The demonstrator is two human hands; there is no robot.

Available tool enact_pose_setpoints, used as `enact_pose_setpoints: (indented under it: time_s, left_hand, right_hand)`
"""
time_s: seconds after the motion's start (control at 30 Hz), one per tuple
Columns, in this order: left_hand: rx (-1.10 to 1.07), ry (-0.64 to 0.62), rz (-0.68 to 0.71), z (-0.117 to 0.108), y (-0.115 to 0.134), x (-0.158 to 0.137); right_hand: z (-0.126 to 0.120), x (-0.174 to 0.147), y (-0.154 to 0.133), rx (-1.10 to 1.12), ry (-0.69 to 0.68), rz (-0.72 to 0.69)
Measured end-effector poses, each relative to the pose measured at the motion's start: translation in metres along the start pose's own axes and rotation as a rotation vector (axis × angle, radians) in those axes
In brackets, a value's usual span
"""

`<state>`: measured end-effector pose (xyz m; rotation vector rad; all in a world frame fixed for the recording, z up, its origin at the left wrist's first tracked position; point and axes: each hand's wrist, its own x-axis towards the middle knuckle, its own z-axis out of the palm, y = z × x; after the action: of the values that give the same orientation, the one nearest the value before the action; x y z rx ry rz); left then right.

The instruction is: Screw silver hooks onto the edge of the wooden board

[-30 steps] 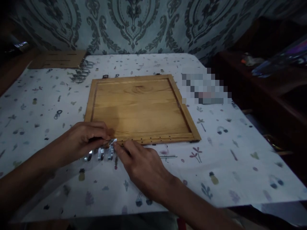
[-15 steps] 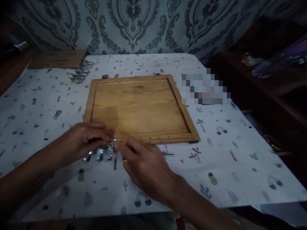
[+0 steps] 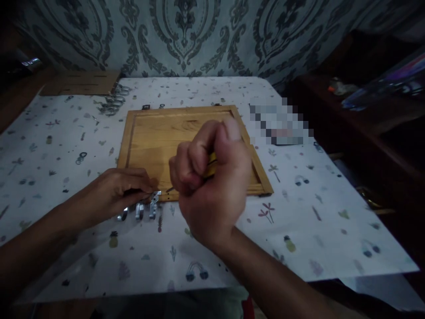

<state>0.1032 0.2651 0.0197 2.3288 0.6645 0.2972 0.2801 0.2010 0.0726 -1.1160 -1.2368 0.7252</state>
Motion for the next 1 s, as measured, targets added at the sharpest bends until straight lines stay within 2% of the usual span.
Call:
enact_pose_setpoints:
  time_s: [0.07, 0.2, 0.47, 0.63, 1.0]
  left_hand:
    - [0.012, 0.001, 0.002, 0.0, 0.0, 0.0]
    - [0.009, 0.014, -0.012, 0.001, 0.0, -0.001]
    - [-0.015, -0.014, -0.031, 0.001, 0.0, -0.001]
    - [-0.002, -0.011, -0.038, 0.0, 0.002, -0.001]
    - [-0.01, -0.034, -0.056, -0.001, 0.003, 0.0]
  right_hand:
    - [0.007, -0.003, 0.007, 0.261, 0.1, 0.028]
    - [0.012, -0.008, 0.016, 0.487, 0.075, 0.026]
    - [0.018, -0.009, 0.028, 0.458, 0.039, -0.023]
    - [0.027, -0.01, 0.029, 0.565, 0.113, -0.009]
    - [0.029, -0.012, 0.029, 0.721, 0.106, 0.032]
